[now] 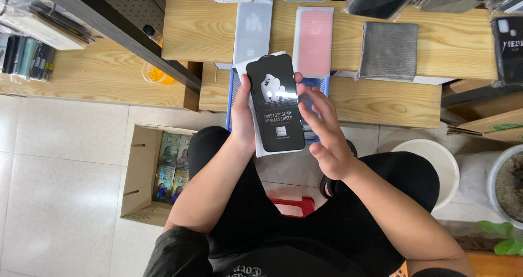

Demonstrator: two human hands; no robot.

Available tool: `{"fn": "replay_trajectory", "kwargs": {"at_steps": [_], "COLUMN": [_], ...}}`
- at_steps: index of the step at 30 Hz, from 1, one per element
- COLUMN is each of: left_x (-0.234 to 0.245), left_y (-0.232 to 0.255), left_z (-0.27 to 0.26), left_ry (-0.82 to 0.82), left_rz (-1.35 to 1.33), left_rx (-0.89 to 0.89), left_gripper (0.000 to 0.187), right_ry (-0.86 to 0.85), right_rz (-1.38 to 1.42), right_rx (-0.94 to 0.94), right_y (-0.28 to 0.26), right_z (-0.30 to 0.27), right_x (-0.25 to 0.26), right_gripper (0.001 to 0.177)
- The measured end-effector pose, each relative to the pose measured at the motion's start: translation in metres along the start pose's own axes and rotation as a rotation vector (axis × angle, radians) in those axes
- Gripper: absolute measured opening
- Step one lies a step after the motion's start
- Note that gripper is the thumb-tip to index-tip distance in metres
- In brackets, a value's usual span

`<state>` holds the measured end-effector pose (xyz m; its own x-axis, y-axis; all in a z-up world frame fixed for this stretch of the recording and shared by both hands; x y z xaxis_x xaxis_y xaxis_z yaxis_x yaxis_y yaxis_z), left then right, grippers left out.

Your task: The person sits on a low stool and wipes a rectangular box with a gray cloth. They then open a plastic bottle and pour its contents into a cup. Finally, they open several small packages to reveal phone cases and examine them.

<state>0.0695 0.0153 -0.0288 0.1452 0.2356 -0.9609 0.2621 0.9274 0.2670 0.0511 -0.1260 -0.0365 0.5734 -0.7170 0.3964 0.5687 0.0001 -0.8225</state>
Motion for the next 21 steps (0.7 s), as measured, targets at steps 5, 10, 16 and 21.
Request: {"fn": "replay_trajectory", "kwargs": {"at_steps": [5, 10, 16, 21], "left_x": [0.021, 0.017, 0.014, 0.018], "left_y": [0.013, 0.039, 0.038, 0.027], "left_z": [0.004, 0.004, 0.002, 0.005], "left_ry": [-0.014, -0.004, -0.126, -0.014], "left_rz": [-0.027, -0.072, -0.074, 0.001], "left_rx": [-0.062, -0.198, -0.307, -0.264], "left_gripper": [0.082, 0.074, 0.063, 0.072], "right_ry": [-0.020, -0.039, -0.029, -0.024], "right_rz": [0.036, 0.062, -0.252, -0.604], "right_rx": [0.000, 0.007, 0.041, 0.198], "right_y": [-0.003, -0.006, -0.017, -0.018], "right_z": [-0.005, -0.008, -0.010, -0.007], "right_x": [-0.008, -0.012, -0.013, -0.030], "right_gripper": [0.074, 0.073, 0.063, 0.068]}}
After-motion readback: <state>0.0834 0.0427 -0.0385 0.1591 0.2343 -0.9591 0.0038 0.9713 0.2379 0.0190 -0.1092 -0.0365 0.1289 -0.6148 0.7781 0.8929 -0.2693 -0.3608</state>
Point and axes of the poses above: each hand's wrist, its own z-axis towards the middle knuckle, its own x-axis out of the back of the hand, y = z × x, the point moved 5 cm from there along z, towards the middle knuckle, and after that the axes turned 11 degrees about -y, right-handed, at the moved point
